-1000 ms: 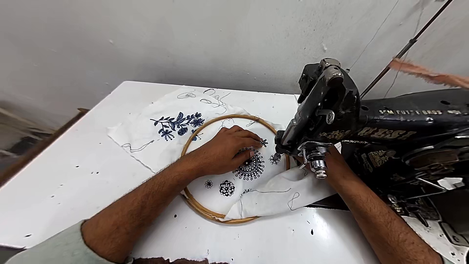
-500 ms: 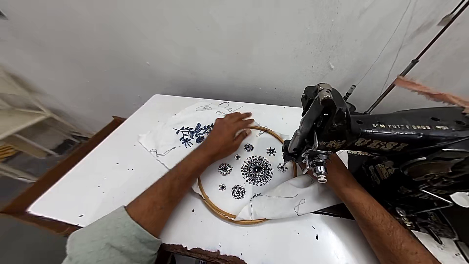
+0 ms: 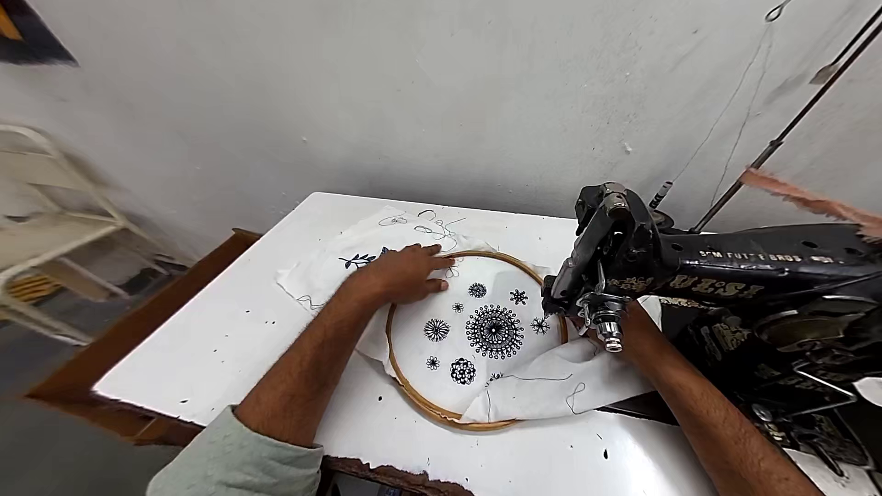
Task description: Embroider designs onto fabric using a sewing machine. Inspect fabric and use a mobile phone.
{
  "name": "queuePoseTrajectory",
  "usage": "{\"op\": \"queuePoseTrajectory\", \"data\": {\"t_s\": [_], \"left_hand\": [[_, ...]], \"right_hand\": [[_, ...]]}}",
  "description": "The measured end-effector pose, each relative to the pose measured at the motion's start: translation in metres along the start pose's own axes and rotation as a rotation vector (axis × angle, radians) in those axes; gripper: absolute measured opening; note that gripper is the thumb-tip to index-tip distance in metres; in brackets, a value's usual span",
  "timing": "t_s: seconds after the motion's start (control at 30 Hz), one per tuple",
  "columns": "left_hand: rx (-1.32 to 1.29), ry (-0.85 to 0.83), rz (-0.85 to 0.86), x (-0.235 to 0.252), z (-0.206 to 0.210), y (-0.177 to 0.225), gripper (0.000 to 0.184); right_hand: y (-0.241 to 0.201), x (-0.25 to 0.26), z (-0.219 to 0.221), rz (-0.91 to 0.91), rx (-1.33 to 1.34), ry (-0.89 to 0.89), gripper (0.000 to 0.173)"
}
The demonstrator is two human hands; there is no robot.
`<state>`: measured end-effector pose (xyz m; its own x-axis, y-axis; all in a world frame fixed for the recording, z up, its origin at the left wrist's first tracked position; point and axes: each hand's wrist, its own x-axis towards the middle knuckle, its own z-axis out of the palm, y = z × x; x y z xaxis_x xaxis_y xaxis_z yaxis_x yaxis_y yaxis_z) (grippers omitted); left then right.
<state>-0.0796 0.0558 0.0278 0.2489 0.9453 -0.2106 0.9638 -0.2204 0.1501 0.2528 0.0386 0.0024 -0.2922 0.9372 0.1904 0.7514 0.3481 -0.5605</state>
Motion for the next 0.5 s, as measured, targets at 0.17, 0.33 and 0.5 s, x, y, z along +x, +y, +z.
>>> {"op": "queuePoseTrajectory", "data": {"t_s": [0.17,0.33,0.5], "left_hand": [[-0.235,0.256,0.197,0.01,0.004,-0.018,0.018],[-0.17,0.368,0.165,0.025,0.019,-0.006,0.015],[-0.317,0.725,-0.088,0.019,0.011,-0.026,0.027]], "right_hand": [[0.0,-0.001,0.001,0.023,0.02,0.009,0.023],[0.004,-0.001,0.004,-0.031,0.004,0.037,0.022],[0.011,-0.003,0.011,-0.103,0.046,0.216,0.028]]}}
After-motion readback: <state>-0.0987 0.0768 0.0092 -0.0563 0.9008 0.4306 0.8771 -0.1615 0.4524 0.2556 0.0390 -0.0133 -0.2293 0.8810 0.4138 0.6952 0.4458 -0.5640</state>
